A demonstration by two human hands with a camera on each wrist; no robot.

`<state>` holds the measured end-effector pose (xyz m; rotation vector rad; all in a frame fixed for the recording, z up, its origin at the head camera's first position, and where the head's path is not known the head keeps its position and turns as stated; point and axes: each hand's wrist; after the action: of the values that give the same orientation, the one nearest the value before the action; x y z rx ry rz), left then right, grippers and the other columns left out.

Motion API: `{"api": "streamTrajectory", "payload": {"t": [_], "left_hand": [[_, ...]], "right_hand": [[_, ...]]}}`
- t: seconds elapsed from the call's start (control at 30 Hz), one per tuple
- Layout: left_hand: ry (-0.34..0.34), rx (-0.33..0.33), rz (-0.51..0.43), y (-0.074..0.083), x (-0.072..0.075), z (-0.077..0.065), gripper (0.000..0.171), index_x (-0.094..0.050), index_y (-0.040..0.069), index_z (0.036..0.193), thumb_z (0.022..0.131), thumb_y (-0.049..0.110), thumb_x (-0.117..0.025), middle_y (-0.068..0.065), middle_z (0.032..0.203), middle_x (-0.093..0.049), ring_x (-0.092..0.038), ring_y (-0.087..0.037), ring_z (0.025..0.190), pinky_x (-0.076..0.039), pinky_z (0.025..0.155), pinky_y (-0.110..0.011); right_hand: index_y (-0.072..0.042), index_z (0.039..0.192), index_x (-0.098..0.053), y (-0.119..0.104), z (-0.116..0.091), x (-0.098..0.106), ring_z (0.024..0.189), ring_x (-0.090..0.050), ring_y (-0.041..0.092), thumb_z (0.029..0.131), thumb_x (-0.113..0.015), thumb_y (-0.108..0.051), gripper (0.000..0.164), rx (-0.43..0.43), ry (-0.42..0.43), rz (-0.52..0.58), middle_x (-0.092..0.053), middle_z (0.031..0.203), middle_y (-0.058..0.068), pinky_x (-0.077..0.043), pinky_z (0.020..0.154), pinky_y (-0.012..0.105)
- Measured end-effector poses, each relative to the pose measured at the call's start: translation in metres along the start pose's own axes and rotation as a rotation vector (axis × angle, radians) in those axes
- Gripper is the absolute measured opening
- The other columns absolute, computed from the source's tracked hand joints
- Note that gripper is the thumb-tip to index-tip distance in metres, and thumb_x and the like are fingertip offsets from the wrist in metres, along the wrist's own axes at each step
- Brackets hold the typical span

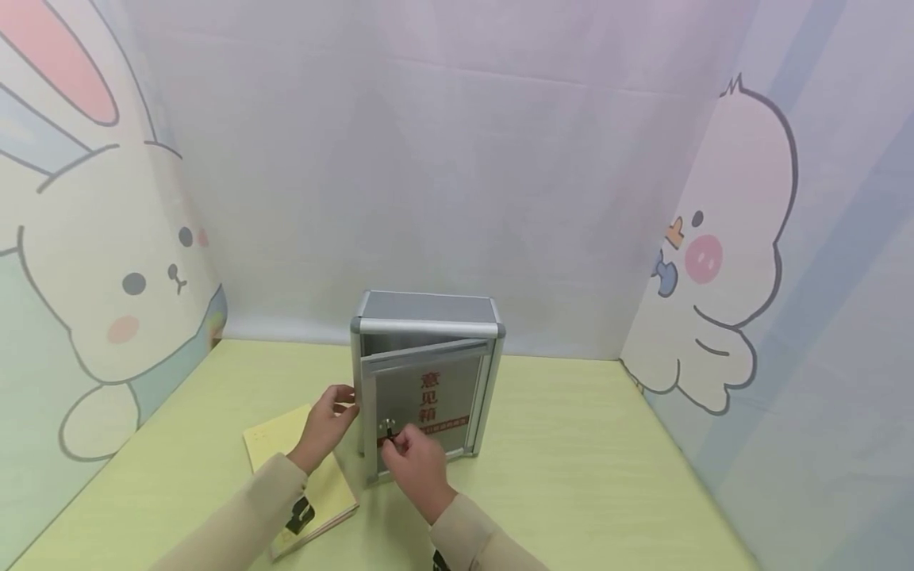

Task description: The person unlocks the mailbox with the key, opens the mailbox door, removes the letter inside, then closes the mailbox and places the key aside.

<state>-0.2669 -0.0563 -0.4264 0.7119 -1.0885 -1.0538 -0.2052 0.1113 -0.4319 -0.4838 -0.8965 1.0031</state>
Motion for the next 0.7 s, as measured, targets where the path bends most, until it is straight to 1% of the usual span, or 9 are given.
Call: {"api": "streamTrajectory", "payload": {"t": [0.1, 0.23, 0.47, 0.7], "left_hand": [[-0.001, 0.008, -0.003, 0.001, 0.0, 0.0, 0.024, -0.053, -0.006, 0.113, 0.09, 0.001, -0.056, -0.021, 0.106, -0.062, -0.058, -0.03, 0.089, -0.048, 0.077, -0.04], [-0.005, 0.025, -0.009, 0.0, -0.001, 0.0, 0.025, -0.053, -0.005, 0.114, 0.091, 0.002, -0.056, -0.021, 0.107, -0.062, -0.057, -0.03, 0.09, -0.047, 0.076, -0.039], [-0.007, 0.026, -0.014, -0.001, -0.002, -0.001, 0.024, -0.053, -0.005, 0.114, 0.091, 0.003, -0.056, -0.021, 0.107, -0.061, -0.057, -0.031, 0.09, -0.048, 0.075, -0.04], [-0.008, 0.034, -0.02, 0.0, -0.001, -0.001, 0.025, -0.053, -0.005, 0.115, 0.091, 0.003, -0.055, -0.021, 0.107, -0.062, -0.058, -0.03, 0.09, -0.048, 0.075, -0.04]], "right_hand": [[-0.006, 0.068, -0.053, -0.001, 0.005, -0.003, 0.049, -0.036, -0.003, 0.083, -0.063, -0.005, 0.018, -0.076, -0.028, 0.003, -0.045, 0.057, -0.007, -0.034, 0.046, 0.02], [-0.005, 0.068, -0.054, 0.0, 0.01, -0.005, 0.049, -0.037, -0.002, 0.083, -0.064, -0.006, 0.018, -0.121, -0.04, 0.012, -0.046, 0.057, -0.007, -0.035, 0.046, 0.02], [-0.004, 0.068, -0.058, -0.001, 0.014, -0.006, 0.048, -0.037, -0.001, 0.084, -0.066, -0.01, 0.019, -0.149, -0.045, 0.01, -0.047, 0.055, -0.008, -0.033, 0.044, 0.02], [-0.005, 0.068, -0.061, -0.003, 0.017, -0.008, 0.048, -0.038, -0.001, 0.083, -0.068, -0.015, 0.02, -0.181, -0.041, -0.044, -0.049, 0.056, -0.007, -0.034, 0.046, 0.02]]}}
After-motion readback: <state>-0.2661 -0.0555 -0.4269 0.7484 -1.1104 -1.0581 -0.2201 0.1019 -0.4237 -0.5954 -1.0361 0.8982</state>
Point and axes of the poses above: each hand's wrist, its own z-axis towards the middle knuckle, its own x-axis out of the back of the hand, y = z × x
